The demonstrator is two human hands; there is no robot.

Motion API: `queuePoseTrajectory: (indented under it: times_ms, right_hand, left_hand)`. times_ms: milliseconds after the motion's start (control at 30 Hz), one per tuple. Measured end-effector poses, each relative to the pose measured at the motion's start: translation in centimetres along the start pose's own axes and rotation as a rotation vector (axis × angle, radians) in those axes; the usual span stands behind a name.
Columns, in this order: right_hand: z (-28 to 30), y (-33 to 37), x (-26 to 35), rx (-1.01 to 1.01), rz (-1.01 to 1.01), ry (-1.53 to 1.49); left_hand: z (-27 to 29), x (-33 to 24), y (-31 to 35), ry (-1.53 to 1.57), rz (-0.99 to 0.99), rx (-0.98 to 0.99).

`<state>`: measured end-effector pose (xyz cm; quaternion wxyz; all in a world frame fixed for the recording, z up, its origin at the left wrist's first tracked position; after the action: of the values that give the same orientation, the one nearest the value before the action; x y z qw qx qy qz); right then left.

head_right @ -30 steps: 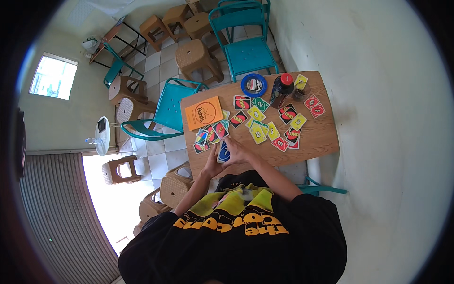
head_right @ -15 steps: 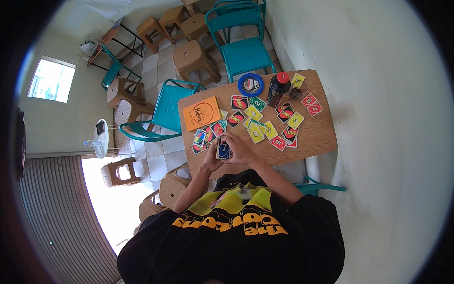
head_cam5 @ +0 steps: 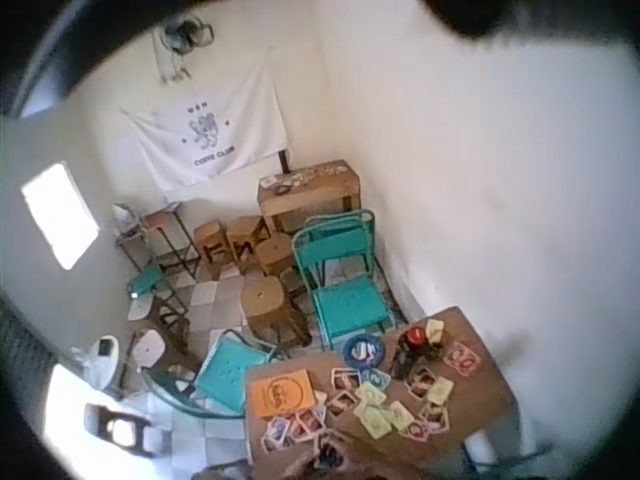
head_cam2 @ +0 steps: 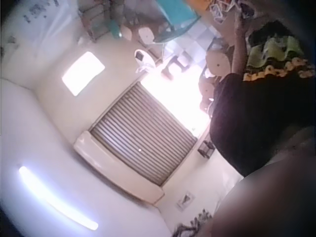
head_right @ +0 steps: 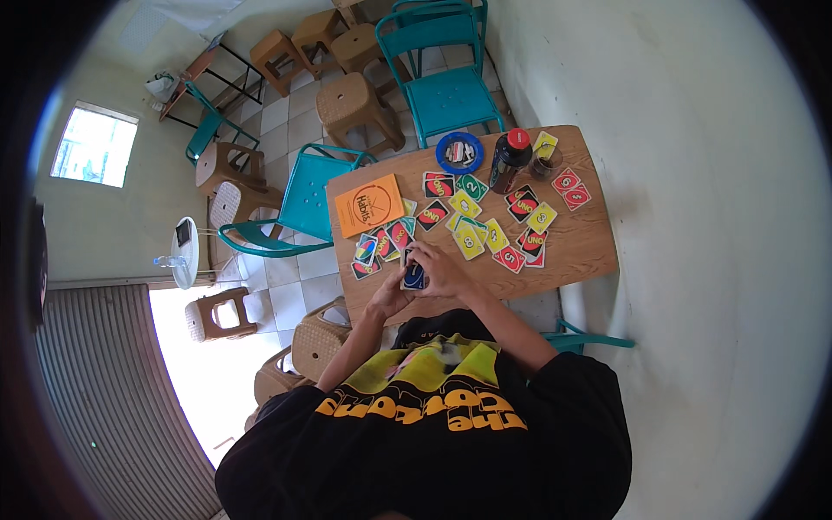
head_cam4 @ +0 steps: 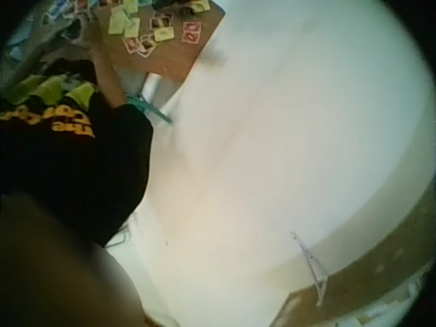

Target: Picking up scattered playing cards from a table and organizing them into a single stack.

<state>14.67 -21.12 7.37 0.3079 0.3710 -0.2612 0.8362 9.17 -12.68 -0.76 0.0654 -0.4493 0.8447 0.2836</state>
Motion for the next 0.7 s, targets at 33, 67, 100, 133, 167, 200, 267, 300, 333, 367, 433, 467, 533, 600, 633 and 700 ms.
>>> queuePoseTrajectory:
  times_ms: [33,67,100,133,167,200,267,300,333,367,433,467,533,600,633,700]
  right_hand:
    - [0.1,-0.1,0.2,-0.006,-0.004,0.002]
    - [0.1,-0.1,0.5,-0.004,-0.001,0.000]
    - [0.2,0.0,0.5,-0.003,0.011,0.063]
    - [0.3,0.1,0.6,-0.002,0.024,0.126]
    - [0.4,0.2,0.5,-0.004,0.021,0.127]
    - [0.2,0.2,0.3,0.013,0.006,0.107]
    - [0.0,0.3,0.1,0.027,-0.010,0.087]
    - [0.1,0.3,0.2,0.026,0.000,0.085]
    - [0.1,0.3,0.4,0.024,0.011,0.084]
    - [0.2,0.3,0.5,0.024,0.012,0.083]
    - [0.1,0.3,0.2,0.049,-0.015,0.052]
    - [0.2,0.3,0.2,0.048,-0.015,0.053]
    - [0.1,0.4,0.1,0.033,-0.013,0.047]
    - [-0.1,0.5,-0.1,0.030,-0.013,0.056]
    - [-0.2,0.5,-0.2,0.027,-0.013,0.066]
    - [-0.8,0.7,-0.7,0.008,-0.063,0.038]
  left_hand:
    - [0.5,-0.1,0.1,0.001,-0.004,-0.002]
    - [1.2,0.0,0.2,0.002,0.019,-0.016]
    - [1.1,0.2,0.0,0.002,0.049,-0.025]
    - [0.9,0.2,-0.1,0.003,0.052,-0.023]
    - [0.7,0.2,-0.1,-0.016,0.037,-0.017]
    - [0.6,0.1,0.0,-0.036,0.020,-0.014]
    - [0.9,0.3,0.0,-0.027,0.026,-0.024]
    - [1.0,0.3,0.0,-0.017,0.030,-0.034]
    - [1.1,0.3,0.0,-0.017,0.029,-0.034]
    - [1.1,0.3,0.1,-0.005,0.032,-0.024]
    - [1.1,0.2,0.1,0.006,0.036,-0.012]
    - [1.1,0.1,0.1,0.018,0.035,0.000]
    - [1.1,-0.2,0.3,0.029,0.034,0.011]
    - [1.1,-0.3,0.3,0.040,0.048,0.024]
    - [1.1,-0.3,0.2,0.041,0.049,0.024]
    - [1.6,-0.1,-0.1,0.083,0.074,-0.015]
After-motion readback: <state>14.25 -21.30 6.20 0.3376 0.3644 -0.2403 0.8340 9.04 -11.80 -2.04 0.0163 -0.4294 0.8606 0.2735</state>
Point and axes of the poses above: each hand's wrist, its own y-axis away from the middle knuckle, its own z-axis out of the back of the hand, x = y × z, the point moved 8 cm from there along -y, towards the middle knuckle, and after that the axes turned 5 degrees about y, right-handed, at the moved point
